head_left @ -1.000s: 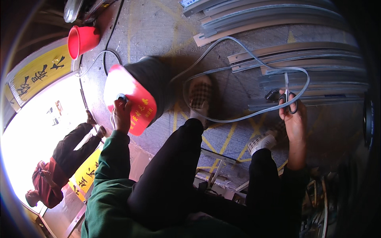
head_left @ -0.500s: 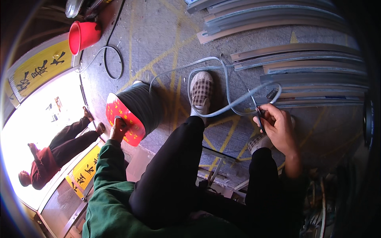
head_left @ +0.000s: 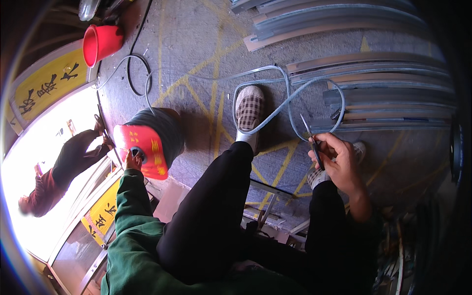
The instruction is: The person sits on the floor and uses shears to cut thin metal strips from long aluminum profiles. They repeatedly measure, cut, and place the strips aside in a workshop setting.
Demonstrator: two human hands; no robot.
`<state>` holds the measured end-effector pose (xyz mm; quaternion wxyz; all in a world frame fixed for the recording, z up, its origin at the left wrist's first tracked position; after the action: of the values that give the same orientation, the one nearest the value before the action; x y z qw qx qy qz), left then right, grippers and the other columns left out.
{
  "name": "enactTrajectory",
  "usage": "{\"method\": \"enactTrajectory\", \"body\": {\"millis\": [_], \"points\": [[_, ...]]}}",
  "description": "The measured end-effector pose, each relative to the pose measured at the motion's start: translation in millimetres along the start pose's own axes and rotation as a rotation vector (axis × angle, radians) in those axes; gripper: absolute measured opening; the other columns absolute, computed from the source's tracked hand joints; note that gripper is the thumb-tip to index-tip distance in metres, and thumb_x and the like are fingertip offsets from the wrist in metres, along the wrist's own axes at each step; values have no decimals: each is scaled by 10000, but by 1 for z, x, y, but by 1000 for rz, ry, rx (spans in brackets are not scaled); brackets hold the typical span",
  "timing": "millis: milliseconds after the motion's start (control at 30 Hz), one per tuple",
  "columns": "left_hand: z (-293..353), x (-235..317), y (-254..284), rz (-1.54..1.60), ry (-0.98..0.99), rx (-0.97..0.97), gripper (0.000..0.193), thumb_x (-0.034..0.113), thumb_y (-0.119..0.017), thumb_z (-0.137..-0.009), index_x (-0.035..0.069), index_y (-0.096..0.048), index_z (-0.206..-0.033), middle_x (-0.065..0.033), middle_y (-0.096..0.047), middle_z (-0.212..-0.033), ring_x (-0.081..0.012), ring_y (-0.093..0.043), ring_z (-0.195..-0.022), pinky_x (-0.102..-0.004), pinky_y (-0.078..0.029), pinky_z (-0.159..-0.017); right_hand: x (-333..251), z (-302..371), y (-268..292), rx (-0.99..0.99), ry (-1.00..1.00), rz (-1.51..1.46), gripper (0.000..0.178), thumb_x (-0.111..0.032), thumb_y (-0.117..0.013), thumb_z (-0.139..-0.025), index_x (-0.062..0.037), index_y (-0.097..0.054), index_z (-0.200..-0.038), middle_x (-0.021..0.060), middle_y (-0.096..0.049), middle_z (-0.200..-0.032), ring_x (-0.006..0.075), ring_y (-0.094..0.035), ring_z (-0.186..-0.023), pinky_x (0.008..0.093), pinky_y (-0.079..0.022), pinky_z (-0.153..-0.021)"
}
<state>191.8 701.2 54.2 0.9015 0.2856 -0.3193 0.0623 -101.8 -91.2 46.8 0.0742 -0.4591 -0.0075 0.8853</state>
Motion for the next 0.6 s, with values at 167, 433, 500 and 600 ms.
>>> {"method": "enactTrajectory", "body": {"millis": [167, 433, 500, 600], "points": [[82, 61, -49, -339, -323, 137, 377, 339, -599, -983, 109, -473, -1254, -154, -702, -1149, -113, -550, -556, -247, -481, -476, 10, 0, 18, 138, -30, -133, 189, -26, -670, -922, 27, -622, -1097, 22, -614, -708, 56, -570, -616, 232, -474, -567], [299, 33, -408, -672, -837, -743, 229, 35, -566, -929, 23, -664, -1136, -49, -679, -1054, -107, -643, -857, -248, -508, -730, 39, 11, 69, 339, -127, -259, 232, -198, -625, -978, -42, -643, -1149, 11, -643, -780, 62, -600, -641, 192, -377, -529], [379, 7, -486, -910, -1228, -937, 315, -70, -674, -837, -1, -655, -1144, -128, -682, -1112, -222, -660, -1038, -310, -520, -896, 47, 13, 78, 392, -154, -274, 230, -231, -650, -966, -52, -658, -1110, 7, -654, -771, 65, -611, -638, 200, -385, -526], [455, -35, -563, -898, -1417, -1180, 631, 256, -824, -770, 30, -558, -1295, -171, -611, -1245, -350, -568, -1174, -438, -457, -999, 51, 14, 87, 445, -155, -268, 247, -281, -648, -969, -74, -677, -1101, 2, -660, -764, 67, -617, -638, 203, -386, -520]]}}
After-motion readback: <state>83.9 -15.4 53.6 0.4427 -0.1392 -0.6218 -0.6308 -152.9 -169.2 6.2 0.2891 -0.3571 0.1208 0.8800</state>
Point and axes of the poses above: each hand's wrist, its own z-axis away from the middle knuckle, its own y-axis out of the back of the hand, x = y × z, the point moved 10 cm from there along -z, towards the middle knuckle
